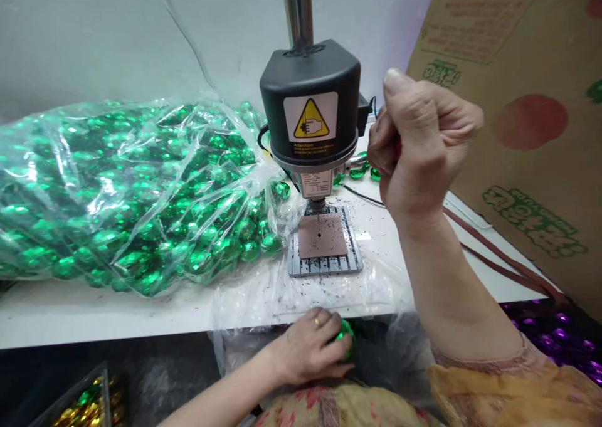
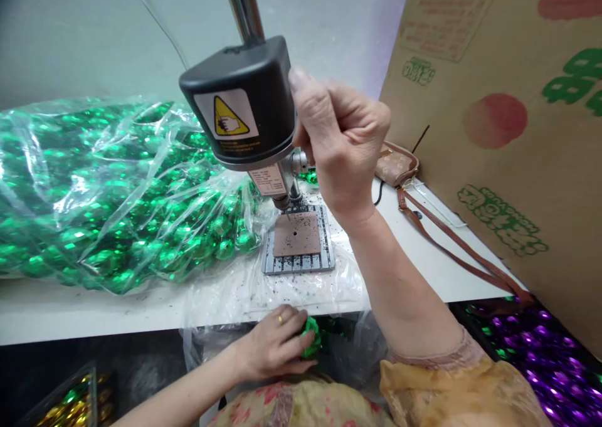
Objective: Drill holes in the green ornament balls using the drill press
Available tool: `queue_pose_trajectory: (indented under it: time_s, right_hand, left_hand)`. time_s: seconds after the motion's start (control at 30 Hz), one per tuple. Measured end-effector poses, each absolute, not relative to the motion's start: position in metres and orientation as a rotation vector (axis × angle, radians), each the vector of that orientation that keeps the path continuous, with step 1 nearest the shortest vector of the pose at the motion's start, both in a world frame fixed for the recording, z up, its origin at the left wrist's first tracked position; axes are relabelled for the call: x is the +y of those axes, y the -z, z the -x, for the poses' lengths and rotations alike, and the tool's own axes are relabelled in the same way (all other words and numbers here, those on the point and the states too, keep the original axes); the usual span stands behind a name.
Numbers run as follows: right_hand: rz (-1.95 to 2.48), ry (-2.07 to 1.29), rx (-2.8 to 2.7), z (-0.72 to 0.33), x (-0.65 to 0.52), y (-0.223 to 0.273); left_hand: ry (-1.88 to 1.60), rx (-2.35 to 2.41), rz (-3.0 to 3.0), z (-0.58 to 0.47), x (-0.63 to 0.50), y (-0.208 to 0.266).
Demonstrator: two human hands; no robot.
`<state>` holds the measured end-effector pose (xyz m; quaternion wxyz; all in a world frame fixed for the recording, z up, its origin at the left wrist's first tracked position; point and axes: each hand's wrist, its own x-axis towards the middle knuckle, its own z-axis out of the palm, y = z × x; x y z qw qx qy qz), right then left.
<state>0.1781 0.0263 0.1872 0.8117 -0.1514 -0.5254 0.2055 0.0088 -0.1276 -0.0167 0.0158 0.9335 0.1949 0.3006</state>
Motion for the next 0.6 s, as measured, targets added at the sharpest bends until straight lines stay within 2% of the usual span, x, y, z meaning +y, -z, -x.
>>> queue_pose_trajectory:
  time_s: [0.1,0.2,0.33,0.5,0.6]
  right_hand:
    - [0.350,-0.547,-1.161,-0.181,0.030,-0.193]
    - [0.436,-0.695,-1.176,-0.184,0.037,-0.203]
    - [0.507,-0.775,-1.196,-0.184,0.045,-0.214]
    - [0.511,-0.893,-1.168,-0.186,0.052,-0.218]
    - [0.583,-0.780,-1.272,-0.188,0.064,-0.217]
  left_hand:
    - [-0.765,0.645,-3.143,-0.002,-0.145,0.037]
    - [-0.835,0.723,-3.101,0.002,-0.151,0.046]
    - [-1.061,0.739,-2.947,-0.012,-0.143,0.032]
    - [-1.118,0.699,-2.768,-0.062,-0.117,0.004]
    - [-1.099,0.628,-2.797,-0.097,-0.106,0.003]
